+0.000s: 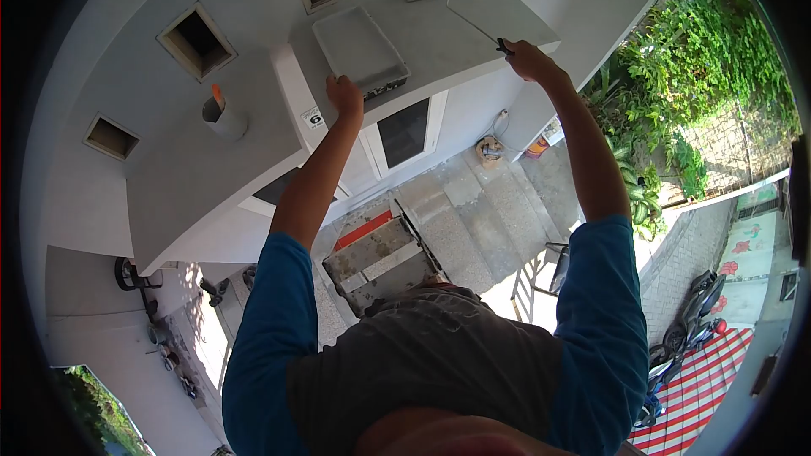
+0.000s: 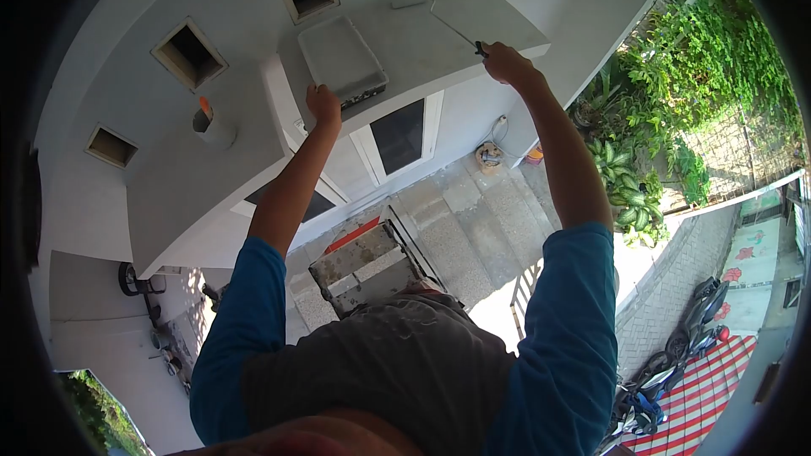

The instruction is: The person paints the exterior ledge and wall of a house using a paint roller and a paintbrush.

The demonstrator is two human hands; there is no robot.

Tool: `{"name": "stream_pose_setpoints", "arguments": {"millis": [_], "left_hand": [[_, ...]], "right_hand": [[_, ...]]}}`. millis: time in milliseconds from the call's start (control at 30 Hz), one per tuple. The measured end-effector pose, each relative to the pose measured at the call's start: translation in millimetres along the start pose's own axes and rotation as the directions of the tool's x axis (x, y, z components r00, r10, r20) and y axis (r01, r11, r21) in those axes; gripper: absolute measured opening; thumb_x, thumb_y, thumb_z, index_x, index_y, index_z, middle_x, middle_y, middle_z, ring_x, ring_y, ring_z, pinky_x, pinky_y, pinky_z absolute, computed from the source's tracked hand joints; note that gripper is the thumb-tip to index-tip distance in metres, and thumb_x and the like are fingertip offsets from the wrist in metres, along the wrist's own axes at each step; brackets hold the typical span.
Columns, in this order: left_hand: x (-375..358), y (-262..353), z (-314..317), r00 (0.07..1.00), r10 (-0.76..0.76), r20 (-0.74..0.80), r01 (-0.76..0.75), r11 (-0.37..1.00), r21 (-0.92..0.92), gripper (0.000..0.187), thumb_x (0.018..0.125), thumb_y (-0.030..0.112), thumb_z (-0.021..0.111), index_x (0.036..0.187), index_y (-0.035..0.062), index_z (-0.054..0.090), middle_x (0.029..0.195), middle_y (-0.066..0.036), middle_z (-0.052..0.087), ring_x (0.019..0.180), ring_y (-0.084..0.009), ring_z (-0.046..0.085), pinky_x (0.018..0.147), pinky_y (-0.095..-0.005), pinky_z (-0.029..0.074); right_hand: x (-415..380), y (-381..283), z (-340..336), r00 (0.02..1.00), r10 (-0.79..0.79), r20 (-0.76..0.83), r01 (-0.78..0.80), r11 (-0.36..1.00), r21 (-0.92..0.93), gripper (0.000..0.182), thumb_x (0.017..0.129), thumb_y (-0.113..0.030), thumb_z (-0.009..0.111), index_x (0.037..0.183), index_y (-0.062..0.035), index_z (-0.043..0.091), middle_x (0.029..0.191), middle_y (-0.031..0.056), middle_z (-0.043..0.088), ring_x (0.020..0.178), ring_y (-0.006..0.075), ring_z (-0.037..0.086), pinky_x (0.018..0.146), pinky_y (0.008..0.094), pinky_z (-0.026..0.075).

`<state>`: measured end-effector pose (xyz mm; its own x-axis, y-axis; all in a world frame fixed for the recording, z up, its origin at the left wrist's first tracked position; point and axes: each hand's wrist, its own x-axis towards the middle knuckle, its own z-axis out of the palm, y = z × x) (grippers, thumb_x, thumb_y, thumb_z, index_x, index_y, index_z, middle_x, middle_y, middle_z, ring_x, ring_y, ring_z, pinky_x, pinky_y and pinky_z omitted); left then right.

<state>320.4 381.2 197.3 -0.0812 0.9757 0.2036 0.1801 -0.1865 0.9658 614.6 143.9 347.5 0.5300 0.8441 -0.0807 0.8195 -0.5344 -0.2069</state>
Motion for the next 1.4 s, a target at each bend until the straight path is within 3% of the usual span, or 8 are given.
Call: {"name": "stream_pose_setpoints", "arguments": {"millis": [600,667,733,800,1000,1067,1267,1400], "left_hand": [[-10,2,-9,0.999,-0.018,-0.046,0.015,0.998,-0.059,0.041,0.088,0.011,0.044,0.123,-0.0079,0.056,0.113,-0.031,0.063,0.109,-0.046,0.06,0.094,-0.0492,0.046],[-7,0,-14,0.998,-0.043,0.05,0.047,0.995,-0.084,0.042,0.092,0.017,0.049,0.126,-0.0078,0.054,0.117,-0.03,0.063,0.114,-0.0431,0.06,0.097,-0.047,0.045],[-12,16,-30,0.996,-0.027,0.091,0.032,0.998,-0.057,0.045,0.094,0.021,0.053,0.128,-0.0072,0.053,0.122,-0.029,0.061,0.117,-0.0418,0.058,0.098,-0.0462,0.045],[-14,17,-38,0.988,-0.024,0.154,0.029,0.999,-0.029,0.049,0.095,0.026,0.056,0.131,-0.0066,0.051,0.127,-0.028,0.059,0.12,-0.0406,0.057,0.1,-0.0453,0.044],[-65,-3,-118,0.893,0.367,0.262,-0.356,0.93,-0.089,0.037,0.094,0.012,0.059,0.129,0.0019,0.053,0.125,-0.016,0.059,0.115,-0.0291,0.059,0.096,-0.0413,0.047],[-103,-14,-156,0.824,0.454,0.338,-0.46,0.886,-0.068,0.031,0.091,0.005,0.059,0.122,0.0036,0.056,0.118,-0.012,0.061,0.112,-0.0262,0.06,0.091,-0.0407,0.049],[-191,-128,-222,0.732,0.235,0.639,-0.445,0.876,0.187,0.039,0.089,0.019,0.067,0.123,0.0026,0.057,0.121,-0.018,0.06,0.116,-0.0344,0.056,0.1,-0.0468,0.046],[-232,-185,-251,0.66,-0.177,0.73,-0.339,0.797,0.5,0.05,0.093,0.039,0.06,0.129,0.0044,0.057,0.124,-0.022,0.06,0.12,-0.0378,0.054,0.102,-0.0511,0.042]], "right_hand": [[-228,3,69,0.959,0.229,-0.167,-0.144,0.901,0.409,0.051,0.095,-0.021,0.061,0.145,-0.0193,0.051,0.102,0.023,0.071,0.097,0.0413,0.068,0.082,0.0489,0.051],[-236,9,95,0.955,0.232,-0.183,-0.127,0.882,0.455,0.047,0.095,-0.017,0.061,0.141,-0.012,0.055,0.085,0.0192,0.071,0.078,0.0344,0.071,0.071,0.0438,0.053],[-245,-8,96,0.965,0.211,-0.153,-0.07,0.774,0.63,0.048,0.093,-0.009,0.061,0.14,-0.0043,0.055,0.065,0.0058,0.057,0.054,0.0117,0.054,0.054,0.0305,0.045],[-248,-24,92,0.969,0.189,-0.157,-0.035,0.738,0.674,0.044,0.094,-0.01,0.062,0.136,-0.0003,0.058,0.063,0.0027,0.055,0.054,0.0098,0.053,0.052,0.0287,0.043],[-235,-40,94,0.962,0.116,-0.245,0.072,0.764,0.641,0.038,0.092,-0.016,0.068,0.126,0.0004,0.063,0.064,0.0021,0.057,0.054,0.0081,0.053,0.052,0.0276,0.043],[-235,-51,84,0.985,0.165,-0.052,-0.073,0.668,0.74,0.038,0.089,-0.022,0.072,0.119,0.0011,0.066,0.083,0.0142,0.068,0.069,0.0175,0.062,0.067,0.0328,0.05],[-219,-73,73,0.963,0.079,-0.257,0.086,0.814,0.575,0.037,0.091,-0.023,0.07,0.118,0.0021,0.066,0.074,0.0101,0.066,0.065,0.0172,0.06,0.063,0.0331,0.048],[-197,-98,80,0.985,0.033,-0.171,0.086,0.763,0.641,0.038,0.093,-0.02,0.066,0.125,0.0004,0.063,0.071,0.0107,0.064,0.062,0.0197,0.061,0.062,0.0354,0.047]]}}
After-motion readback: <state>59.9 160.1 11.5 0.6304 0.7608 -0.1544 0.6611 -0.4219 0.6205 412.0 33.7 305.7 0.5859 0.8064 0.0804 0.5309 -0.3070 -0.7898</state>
